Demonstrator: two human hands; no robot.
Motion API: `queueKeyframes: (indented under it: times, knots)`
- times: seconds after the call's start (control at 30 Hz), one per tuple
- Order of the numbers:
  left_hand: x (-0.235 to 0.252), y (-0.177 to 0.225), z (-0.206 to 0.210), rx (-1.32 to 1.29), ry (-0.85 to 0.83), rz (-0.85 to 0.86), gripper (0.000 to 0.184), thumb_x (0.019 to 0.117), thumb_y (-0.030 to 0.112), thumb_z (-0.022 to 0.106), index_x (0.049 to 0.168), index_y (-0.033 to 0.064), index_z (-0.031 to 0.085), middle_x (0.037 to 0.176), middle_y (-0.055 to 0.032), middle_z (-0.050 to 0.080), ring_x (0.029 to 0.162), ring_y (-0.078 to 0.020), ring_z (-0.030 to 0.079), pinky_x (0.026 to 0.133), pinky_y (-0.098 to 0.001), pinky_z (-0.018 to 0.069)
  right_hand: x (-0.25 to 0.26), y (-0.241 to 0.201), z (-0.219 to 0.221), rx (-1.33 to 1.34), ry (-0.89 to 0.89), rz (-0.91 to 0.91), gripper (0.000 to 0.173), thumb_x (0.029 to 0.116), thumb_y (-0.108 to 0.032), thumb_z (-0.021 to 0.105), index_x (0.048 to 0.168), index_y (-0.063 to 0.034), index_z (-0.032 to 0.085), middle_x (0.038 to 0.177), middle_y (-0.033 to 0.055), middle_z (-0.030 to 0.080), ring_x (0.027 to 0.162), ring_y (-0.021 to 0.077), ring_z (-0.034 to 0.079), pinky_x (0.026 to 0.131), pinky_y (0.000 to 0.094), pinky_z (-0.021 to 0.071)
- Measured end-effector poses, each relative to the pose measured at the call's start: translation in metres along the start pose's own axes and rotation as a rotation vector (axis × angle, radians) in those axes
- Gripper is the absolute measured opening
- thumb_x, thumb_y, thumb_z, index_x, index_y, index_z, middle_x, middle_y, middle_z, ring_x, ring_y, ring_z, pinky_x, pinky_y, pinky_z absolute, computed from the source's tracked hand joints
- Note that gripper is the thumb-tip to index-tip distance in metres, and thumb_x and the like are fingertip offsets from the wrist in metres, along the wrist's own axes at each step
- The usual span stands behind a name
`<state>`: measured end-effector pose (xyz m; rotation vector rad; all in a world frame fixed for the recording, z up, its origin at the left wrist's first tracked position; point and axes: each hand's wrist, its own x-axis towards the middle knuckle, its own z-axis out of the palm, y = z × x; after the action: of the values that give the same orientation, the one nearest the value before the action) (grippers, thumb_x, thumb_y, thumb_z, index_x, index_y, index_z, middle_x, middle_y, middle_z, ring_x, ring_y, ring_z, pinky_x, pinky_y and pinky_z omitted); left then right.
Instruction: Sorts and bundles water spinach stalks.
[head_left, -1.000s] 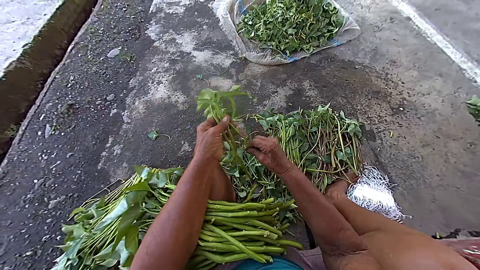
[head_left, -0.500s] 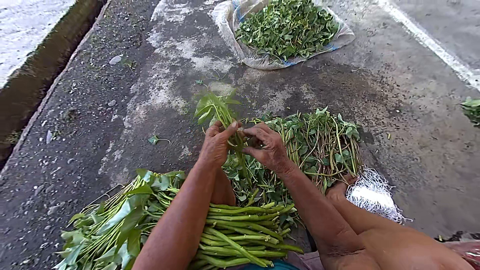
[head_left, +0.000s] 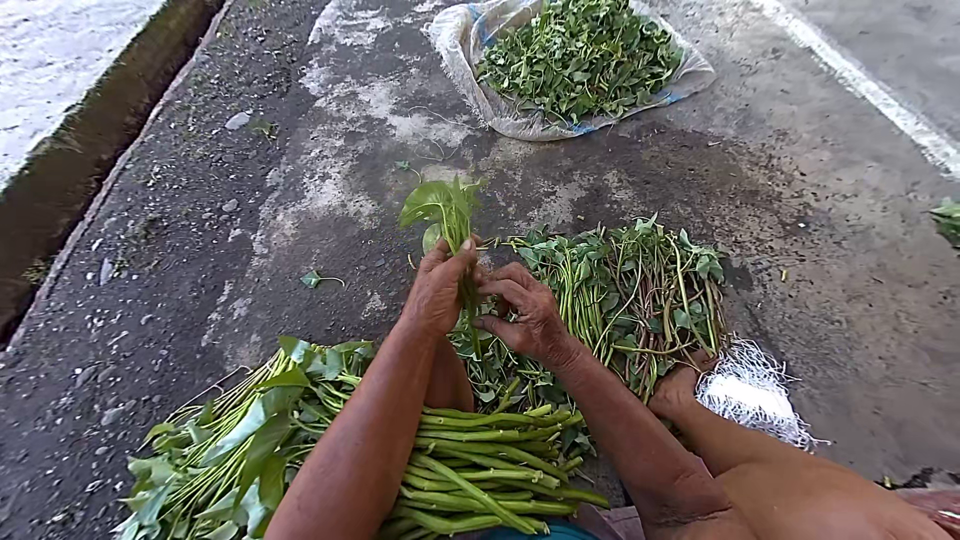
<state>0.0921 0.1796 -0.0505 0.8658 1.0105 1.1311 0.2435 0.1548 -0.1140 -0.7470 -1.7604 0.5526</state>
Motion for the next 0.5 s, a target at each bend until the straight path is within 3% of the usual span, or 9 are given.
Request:
queueKeyframes:
  times: [0.07, 0.17, 0.3, 0.5]
  knots:
    - [0.000, -0.001, 0.000, -0.005, 0.001, -0.016, 0.024, 0.1115, 0.020, 0.040, 0.115, 0.0081, 0.060, 0.077, 0.0003, 0.056, 0.060, -0.0074, 0.056, 0.059, -0.0214, 0.0532, 0.002, 0.001, 0.001, -0.036, 0.045, -0.021, 0.026, 0.0850, -0.018, 0.081, 0.100, 0.0023, 0.074, 0.091, 0.0120, 0.067, 0.068, 0.0083, 0.058, 0.060, 0.0201, 0.0501]
    - [0.002, -0.002, 0.001, -0.013, 0.014, -0.001, 0.020, 0.1109, 0.016, 0.040, 0.109, 0.0081, 0.059, 0.076, -0.0002, 0.056, 0.059, -0.0076, 0.055, 0.058, -0.0216, 0.0521, 0.002, 0.003, 0.003, -0.119, 0.026, -0.082, 0.010, 0.0890, -0.008, 0.072, 0.094, -0.0029, 0.079, 0.089, 0.0107, 0.072, 0.080, 0.0153, 0.070, 0.069, 0.0287, 0.0588]
    - [0.002, -0.003, 0.001, -0.053, 0.063, 0.008, 0.019, 0.1104, 0.014, 0.041, 0.104, 0.0084, 0.058, 0.078, -0.0025, 0.057, 0.058, -0.0095, 0.054, 0.056, -0.0237, 0.0527, -0.004, 0.004, 0.000, -0.010, -0.178, -0.058, 0.012, 0.0916, -0.004, 0.065, 0.088, -0.0011, 0.076, 0.084, 0.0130, 0.072, 0.076, 0.0195, 0.070, 0.068, 0.0332, 0.0582]
    - [0.000, -0.002, -0.002, -0.033, 0.125, 0.061, 0.013, 0.1098, 0.016, 0.045, 0.107, 0.0112, 0.057, 0.078, 0.0010, 0.055, 0.057, -0.0071, 0.051, 0.053, -0.0216, 0.0488, 0.007, -0.019, -0.026, 0.162, -0.469, -0.036, 0.010, 0.0876, -0.003, 0.068, 0.080, 0.0022, 0.073, 0.076, 0.0123, 0.068, 0.071, 0.0191, 0.066, 0.064, 0.0346, 0.0537]
